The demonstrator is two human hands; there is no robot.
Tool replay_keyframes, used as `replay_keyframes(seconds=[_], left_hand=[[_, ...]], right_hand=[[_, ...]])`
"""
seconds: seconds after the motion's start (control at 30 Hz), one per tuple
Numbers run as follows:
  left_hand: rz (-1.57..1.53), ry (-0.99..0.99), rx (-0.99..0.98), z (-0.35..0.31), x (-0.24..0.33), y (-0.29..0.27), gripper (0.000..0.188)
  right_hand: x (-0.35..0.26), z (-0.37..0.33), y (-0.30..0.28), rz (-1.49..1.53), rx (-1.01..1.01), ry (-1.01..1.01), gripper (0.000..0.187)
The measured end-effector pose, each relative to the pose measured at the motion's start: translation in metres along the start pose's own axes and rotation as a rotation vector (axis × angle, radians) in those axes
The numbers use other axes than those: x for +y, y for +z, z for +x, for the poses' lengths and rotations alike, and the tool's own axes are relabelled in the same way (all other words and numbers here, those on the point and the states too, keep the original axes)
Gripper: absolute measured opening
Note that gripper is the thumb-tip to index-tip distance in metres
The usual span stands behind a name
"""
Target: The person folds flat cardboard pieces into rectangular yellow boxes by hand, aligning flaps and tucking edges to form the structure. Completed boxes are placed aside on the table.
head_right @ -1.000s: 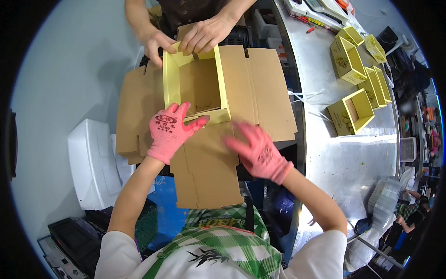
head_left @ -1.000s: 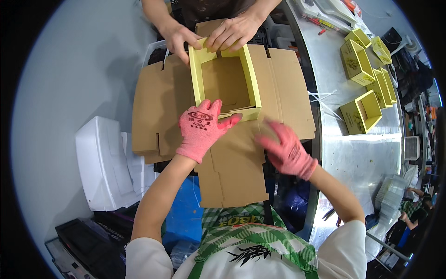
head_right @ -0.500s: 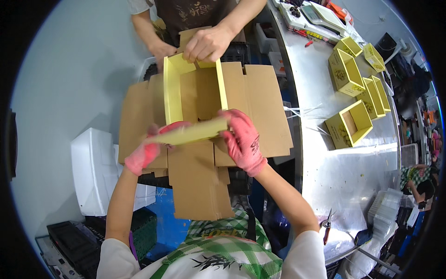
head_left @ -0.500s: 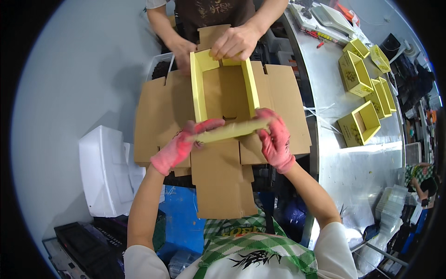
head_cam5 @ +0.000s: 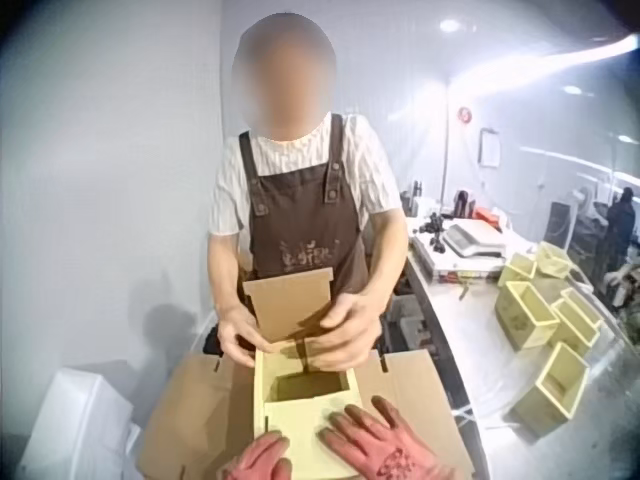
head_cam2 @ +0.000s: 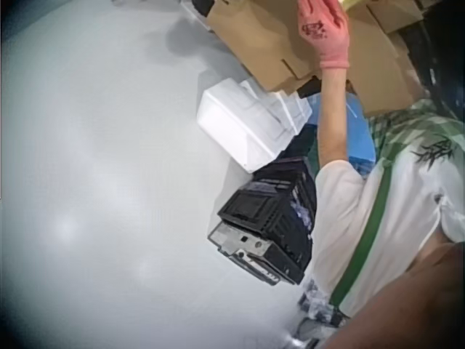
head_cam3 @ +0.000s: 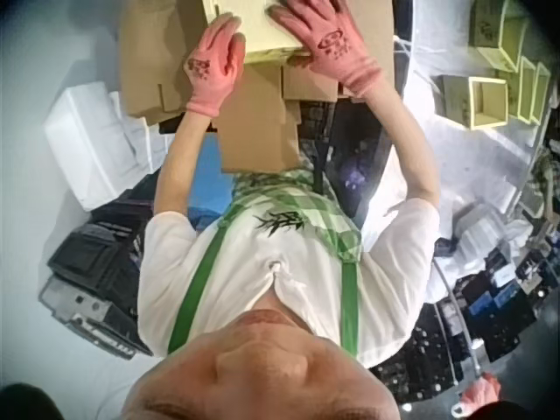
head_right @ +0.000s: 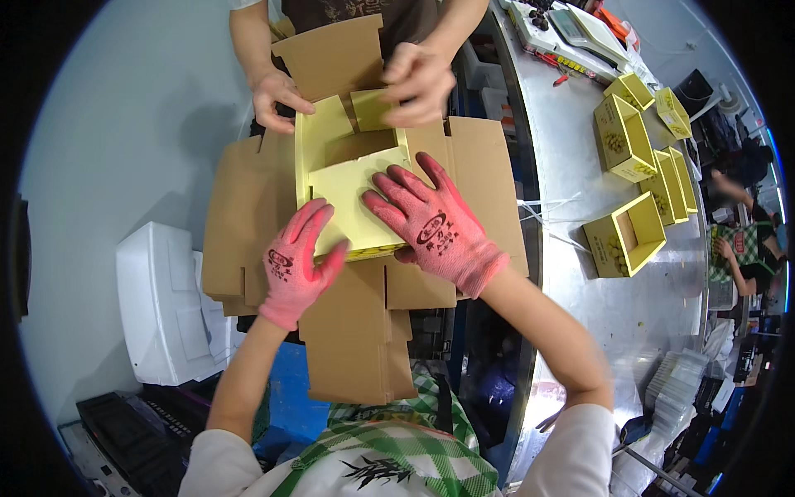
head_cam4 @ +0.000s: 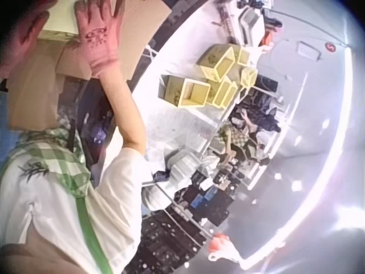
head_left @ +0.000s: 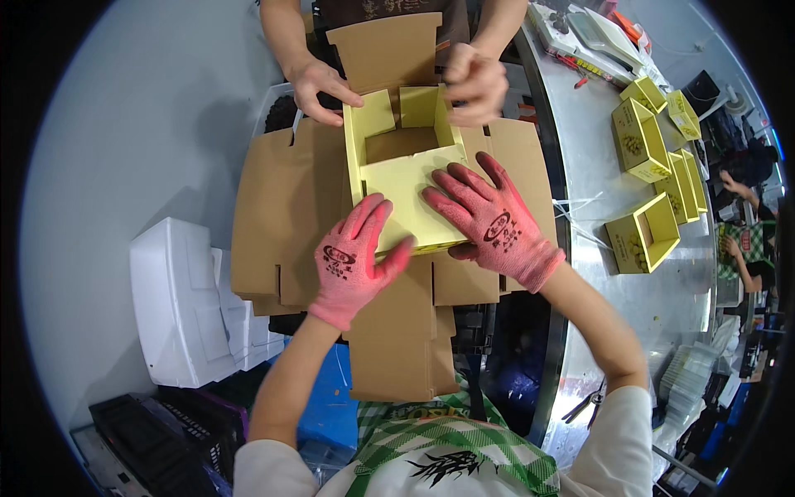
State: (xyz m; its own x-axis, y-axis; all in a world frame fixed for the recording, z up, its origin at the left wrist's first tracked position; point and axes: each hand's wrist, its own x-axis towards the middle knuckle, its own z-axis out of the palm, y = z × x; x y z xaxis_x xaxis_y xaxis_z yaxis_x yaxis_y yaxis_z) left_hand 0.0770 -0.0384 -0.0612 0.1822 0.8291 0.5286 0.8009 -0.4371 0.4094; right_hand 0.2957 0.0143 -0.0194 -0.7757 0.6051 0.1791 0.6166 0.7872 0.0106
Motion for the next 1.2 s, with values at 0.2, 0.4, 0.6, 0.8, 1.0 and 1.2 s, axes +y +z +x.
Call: replay_keyframes(seconds=[0.2,0.4,0.6,0.8,1.0,1.2], left_hand=[[0.623,0.179,-0.979,0.043,0.009,-0.038,0.061],[0.018,0.197,-0.904,0.053,0.012,-0.016,0.079],[-0.766,-0.440,-1.779,0.089,0.006,0.017,0.063],[-0.633,-0.148,-1.913,0.091,-0.007,0.041,0.092],[-0.644,-0.079,-2.058,0.100,-0.014,0.058,0.103],[-0.729,-0.232,-2.061,0.105,-0.012,0.064,0.097]], right_hand=[[0.013,0.008,0.004,0.180,-0.207,-0.131,0.048],[-0.017,0.005,0.020,0.193,-0.013,-0.150,0.020],[-0.031,-0.035,0.044,0.353,0.444,0.248,0.051],[-0.037,-0.044,0.087,0.739,0.270,0.554,0.100],[-0.023,-0.039,0.094,0.841,0.239,0.530,0.107],[-0.013,-0.032,0.098,0.894,0.268,0.478,0.108]])
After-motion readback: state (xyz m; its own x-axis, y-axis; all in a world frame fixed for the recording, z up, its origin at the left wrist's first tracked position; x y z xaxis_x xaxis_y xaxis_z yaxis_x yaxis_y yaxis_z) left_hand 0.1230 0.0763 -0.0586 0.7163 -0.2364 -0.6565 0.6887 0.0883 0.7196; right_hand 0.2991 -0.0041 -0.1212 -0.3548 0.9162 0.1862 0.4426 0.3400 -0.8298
